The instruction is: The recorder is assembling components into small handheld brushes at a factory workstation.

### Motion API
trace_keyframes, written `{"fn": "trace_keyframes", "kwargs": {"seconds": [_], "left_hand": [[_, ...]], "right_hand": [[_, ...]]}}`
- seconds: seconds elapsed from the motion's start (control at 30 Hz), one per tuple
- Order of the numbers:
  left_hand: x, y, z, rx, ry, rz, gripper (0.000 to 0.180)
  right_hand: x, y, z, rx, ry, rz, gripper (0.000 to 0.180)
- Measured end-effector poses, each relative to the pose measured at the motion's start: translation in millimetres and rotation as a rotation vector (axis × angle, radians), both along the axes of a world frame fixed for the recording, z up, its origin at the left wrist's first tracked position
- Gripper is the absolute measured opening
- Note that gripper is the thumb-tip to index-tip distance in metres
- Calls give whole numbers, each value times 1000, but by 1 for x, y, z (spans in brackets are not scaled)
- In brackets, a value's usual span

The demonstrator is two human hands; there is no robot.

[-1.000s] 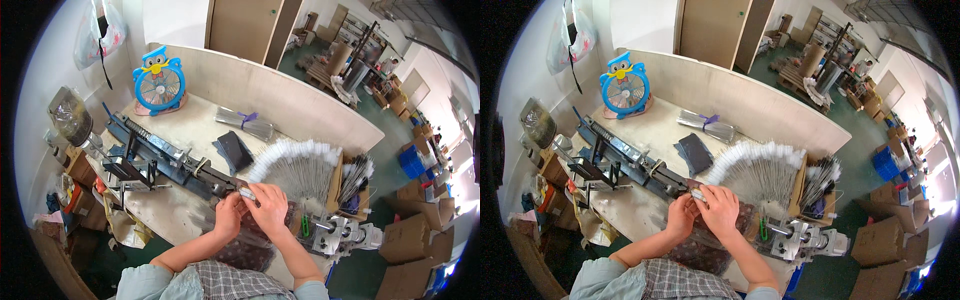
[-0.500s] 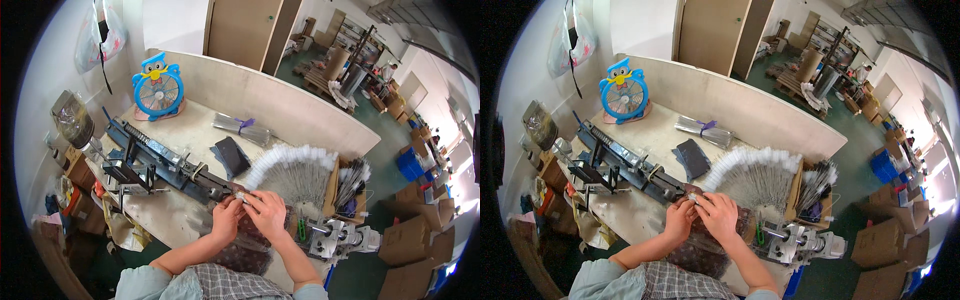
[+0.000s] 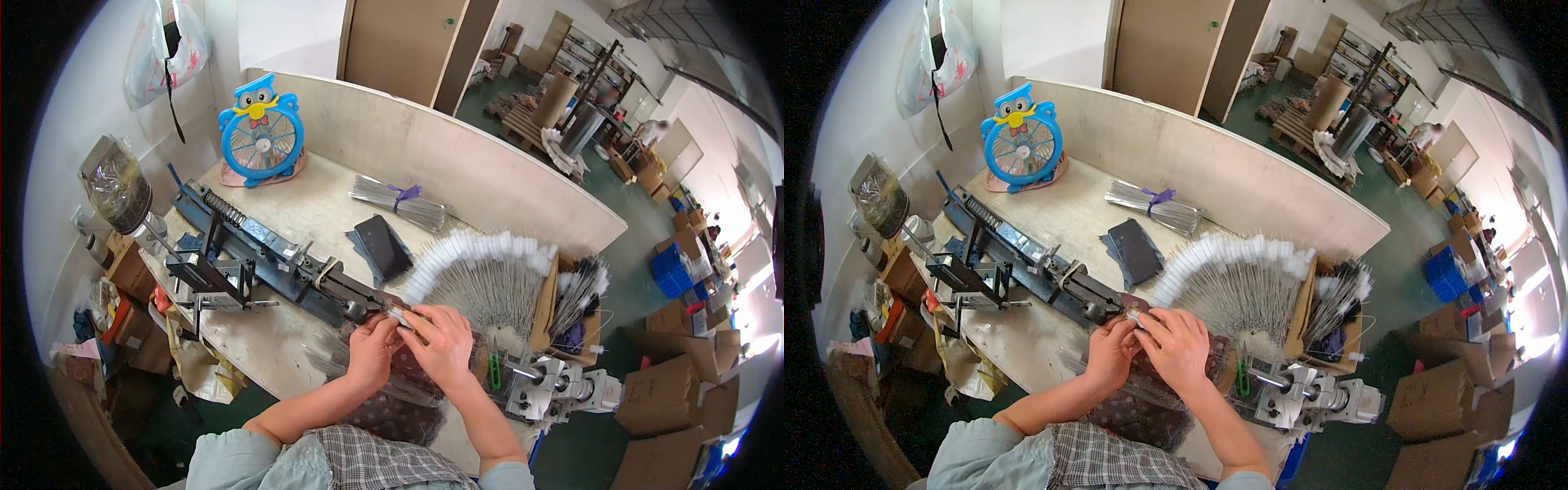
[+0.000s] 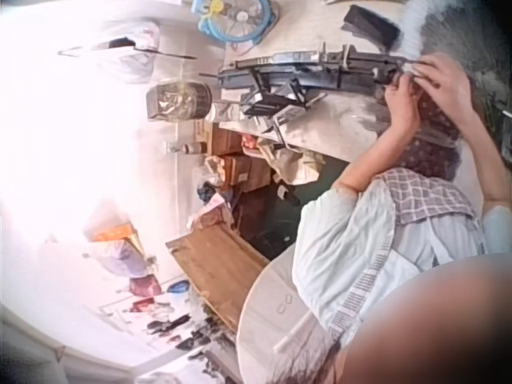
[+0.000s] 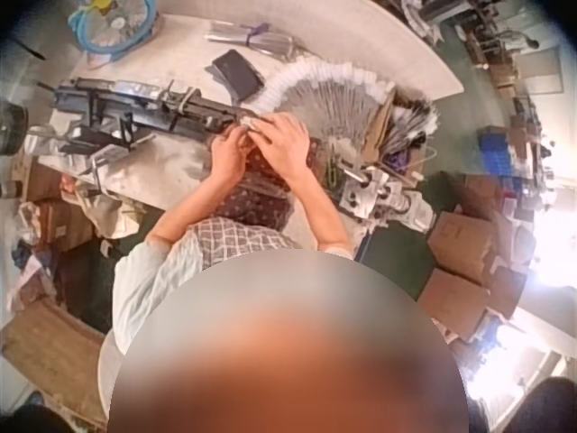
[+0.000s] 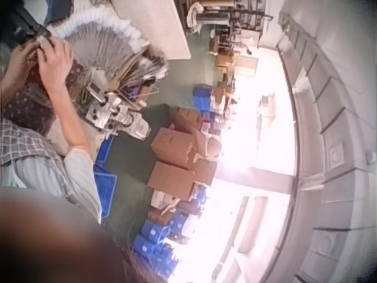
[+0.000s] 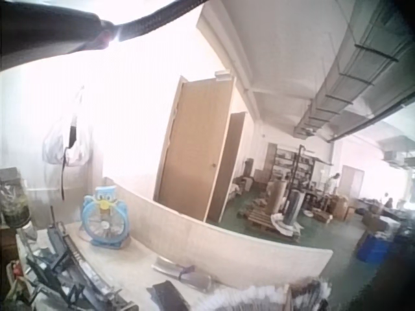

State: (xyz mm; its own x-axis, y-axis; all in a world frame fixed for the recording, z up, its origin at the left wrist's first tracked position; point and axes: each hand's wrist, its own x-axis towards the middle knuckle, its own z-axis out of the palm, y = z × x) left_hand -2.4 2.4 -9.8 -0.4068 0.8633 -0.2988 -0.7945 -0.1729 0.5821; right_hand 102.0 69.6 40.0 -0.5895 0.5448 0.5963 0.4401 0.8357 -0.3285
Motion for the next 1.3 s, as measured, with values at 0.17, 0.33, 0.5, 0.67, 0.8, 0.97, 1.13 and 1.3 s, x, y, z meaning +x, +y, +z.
{"fn": "trace_keyframes", "kwargs": {"seconds": [0.17, 0.33, 0.5, 0.67, 0.8, 0.97, 1.13, 1.3], "left_hand": [[-1, -1, 7, -47, 2, -2, 13], [-5, -13, 12, 1, -71, -60, 52], [-5, -15, 13, -39, 11, -126, 64], [-8, -16, 10, -76, 92, -178, 62], [-2, -27, 6, -260, 225, -282, 50], [-53, -67, -15, -261, 384, -230, 49], [-187, -145, -88, -373, -38, 553, 28], [-312, -225, -99, -426, 226, 922, 29]], "right_hand": [[11, -3, 18, 3, -55, -27, 25], [27, -2, 4, -61, -203, -27, 20], [32, -5, 11, -152, -163, -4, 17], [38, 1, 18, -200, -65, -3, 17], [54, -9, 17, -181, 59, 18, 15], [92, -36, -19, -384, -86, -22, 13], [114, -59, -65, -462, -384, -107, 17], [115, -53, -67, -426, -557, -101, 19]]}}
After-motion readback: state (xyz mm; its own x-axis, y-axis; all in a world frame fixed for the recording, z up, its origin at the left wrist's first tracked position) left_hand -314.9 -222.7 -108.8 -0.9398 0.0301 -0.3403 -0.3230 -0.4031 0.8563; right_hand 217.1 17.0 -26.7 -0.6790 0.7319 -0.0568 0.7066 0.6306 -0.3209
